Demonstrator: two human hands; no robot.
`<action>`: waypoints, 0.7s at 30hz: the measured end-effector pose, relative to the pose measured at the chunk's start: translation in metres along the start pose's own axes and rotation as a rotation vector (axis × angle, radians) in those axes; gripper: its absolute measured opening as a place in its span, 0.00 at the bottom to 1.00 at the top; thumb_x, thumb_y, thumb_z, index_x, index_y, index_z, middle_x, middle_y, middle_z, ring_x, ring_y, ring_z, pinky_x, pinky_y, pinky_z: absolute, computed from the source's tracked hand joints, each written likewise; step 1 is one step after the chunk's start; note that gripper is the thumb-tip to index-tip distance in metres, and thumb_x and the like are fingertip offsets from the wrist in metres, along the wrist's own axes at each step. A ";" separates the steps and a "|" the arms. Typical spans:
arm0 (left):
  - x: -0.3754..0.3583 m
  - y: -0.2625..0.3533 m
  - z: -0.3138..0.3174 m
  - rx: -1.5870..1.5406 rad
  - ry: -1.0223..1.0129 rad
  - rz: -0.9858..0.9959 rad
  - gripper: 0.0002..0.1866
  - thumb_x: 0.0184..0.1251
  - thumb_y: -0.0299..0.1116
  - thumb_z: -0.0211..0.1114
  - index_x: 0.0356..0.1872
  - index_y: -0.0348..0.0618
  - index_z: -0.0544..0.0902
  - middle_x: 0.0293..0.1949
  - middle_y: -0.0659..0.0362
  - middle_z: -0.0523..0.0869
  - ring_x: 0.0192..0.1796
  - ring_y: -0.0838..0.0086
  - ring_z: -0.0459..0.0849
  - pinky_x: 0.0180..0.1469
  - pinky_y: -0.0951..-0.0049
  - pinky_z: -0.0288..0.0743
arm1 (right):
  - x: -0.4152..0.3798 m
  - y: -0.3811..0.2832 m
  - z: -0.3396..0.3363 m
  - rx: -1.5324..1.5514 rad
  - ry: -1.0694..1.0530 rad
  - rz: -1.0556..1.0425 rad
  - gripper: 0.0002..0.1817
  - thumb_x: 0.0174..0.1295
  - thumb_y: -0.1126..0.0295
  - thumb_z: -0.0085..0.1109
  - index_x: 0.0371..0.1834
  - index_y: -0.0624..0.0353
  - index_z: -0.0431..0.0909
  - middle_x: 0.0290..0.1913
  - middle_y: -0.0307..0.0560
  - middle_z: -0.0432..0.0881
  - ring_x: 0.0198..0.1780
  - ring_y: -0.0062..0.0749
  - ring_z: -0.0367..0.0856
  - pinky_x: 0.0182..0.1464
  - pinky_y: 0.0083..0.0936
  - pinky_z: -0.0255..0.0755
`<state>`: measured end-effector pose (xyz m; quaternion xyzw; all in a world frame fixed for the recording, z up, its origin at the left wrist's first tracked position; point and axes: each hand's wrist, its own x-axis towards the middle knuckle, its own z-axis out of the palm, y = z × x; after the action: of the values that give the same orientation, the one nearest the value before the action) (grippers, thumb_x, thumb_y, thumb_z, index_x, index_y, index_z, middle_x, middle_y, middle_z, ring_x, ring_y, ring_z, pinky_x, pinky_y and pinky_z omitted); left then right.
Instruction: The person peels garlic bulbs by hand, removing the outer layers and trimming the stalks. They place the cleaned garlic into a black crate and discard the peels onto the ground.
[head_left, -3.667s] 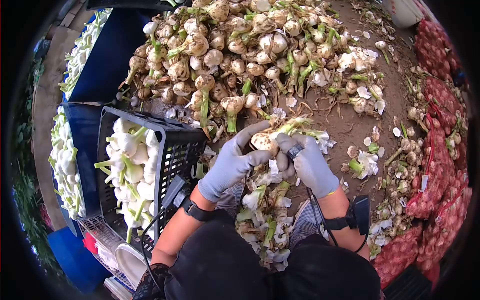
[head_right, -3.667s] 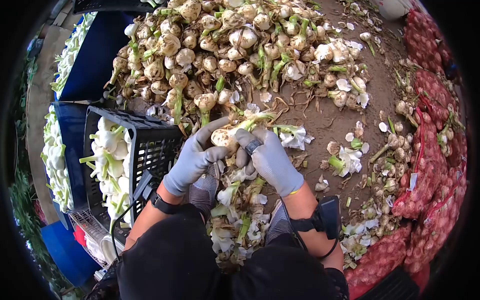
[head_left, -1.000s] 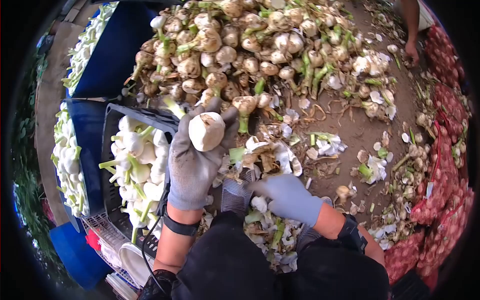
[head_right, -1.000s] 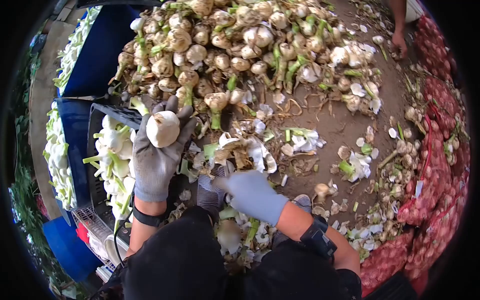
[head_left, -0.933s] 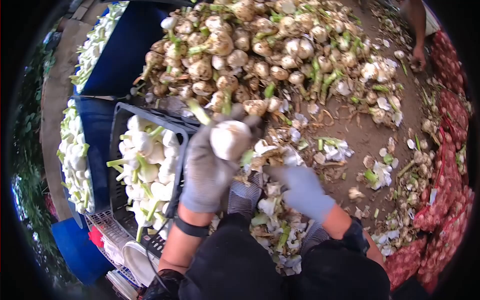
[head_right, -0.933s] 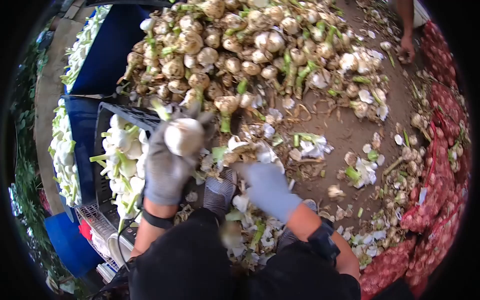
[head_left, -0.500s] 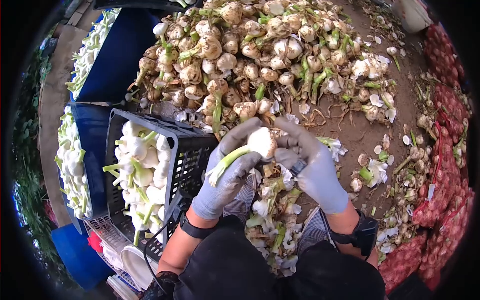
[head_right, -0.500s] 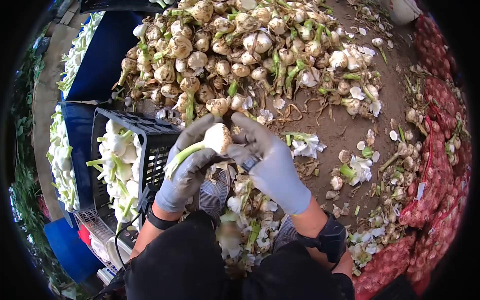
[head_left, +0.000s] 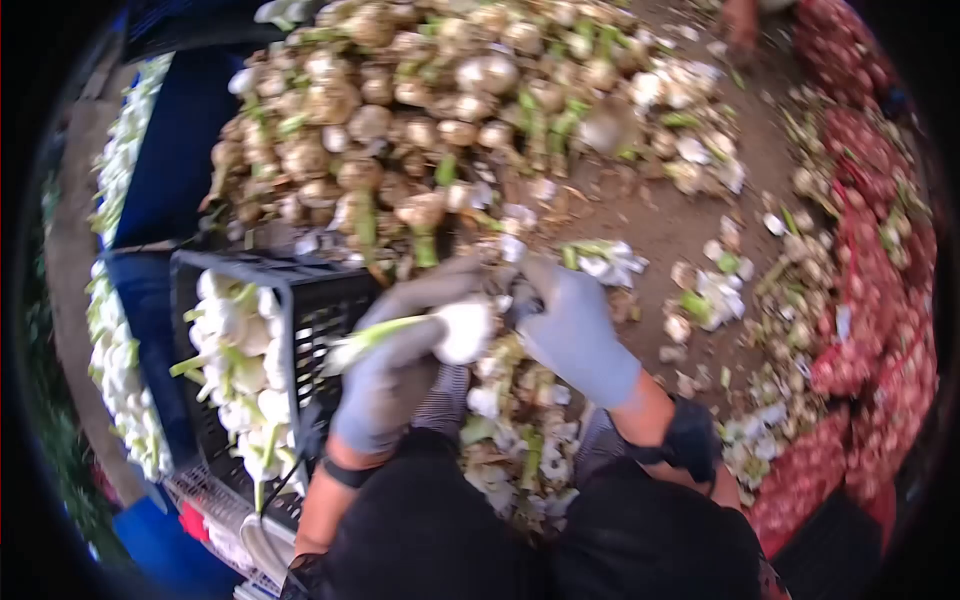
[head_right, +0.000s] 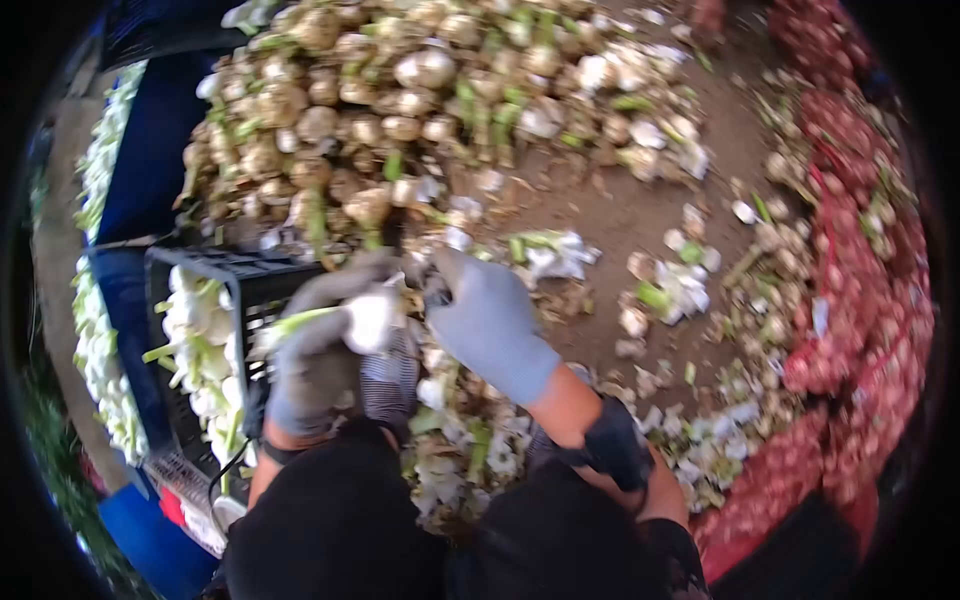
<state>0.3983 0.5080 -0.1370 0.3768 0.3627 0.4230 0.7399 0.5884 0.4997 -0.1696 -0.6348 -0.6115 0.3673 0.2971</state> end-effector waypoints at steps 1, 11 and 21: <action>-0.009 0.015 0.002 -0.027 0.050 0.059 0.21 0.63 0.33 0.55 0.53 0.30 0.79 0.62 0.41 0.76 0.61 0.60 0.78 0.63 0.65 0.70 | -0.004 0.012 0.001 -0.088 -0.064 0.089 0.09 0.52 0.68 0.58 0.35 0.58 0.80 0.29 0.55 0.84 0.33 0.53 0.84 0.39 0.48 0.76; -0.078 0.114 -0.025 1.051 0.936 0.580 0.22 0.73 0.31 0.49 0.61 0.26 0.74 0.65 0.44 0.76 0.66 0.59 0.75 0.67 0.62 0.68 | -0.085 0.111 -0.079 -0.568 0.015 0.355 0.16 0.58 0.71 0.60 0.51 0.49 0.84 0.38 0.51 0.86 0.41 0.46 0.86 0.47 0.37 0.79; 0.037 -0.055 0.023 0.458 -0.175 -0.478 0.23 0.70 0.32 0.65 0.62 0.33 0.74 0.46 0.57 0.85 0.44 0.79 0.83 0.47 0.78 0.78 | -0.065 0.080 -0.042 -0.277 0.144 -0.022 0.23 0.50 0.81 0.61 0.54 0.57 0.78 0.48 0.54 0.81 0.47 0.52 0.82 0.51 0.40 0.76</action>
<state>0.4516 0.5160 -0.1819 0.4724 0.4614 0.1110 0.7427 0.6687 0.4316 -0.2055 -0.6878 -0.6402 0.2297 0.2537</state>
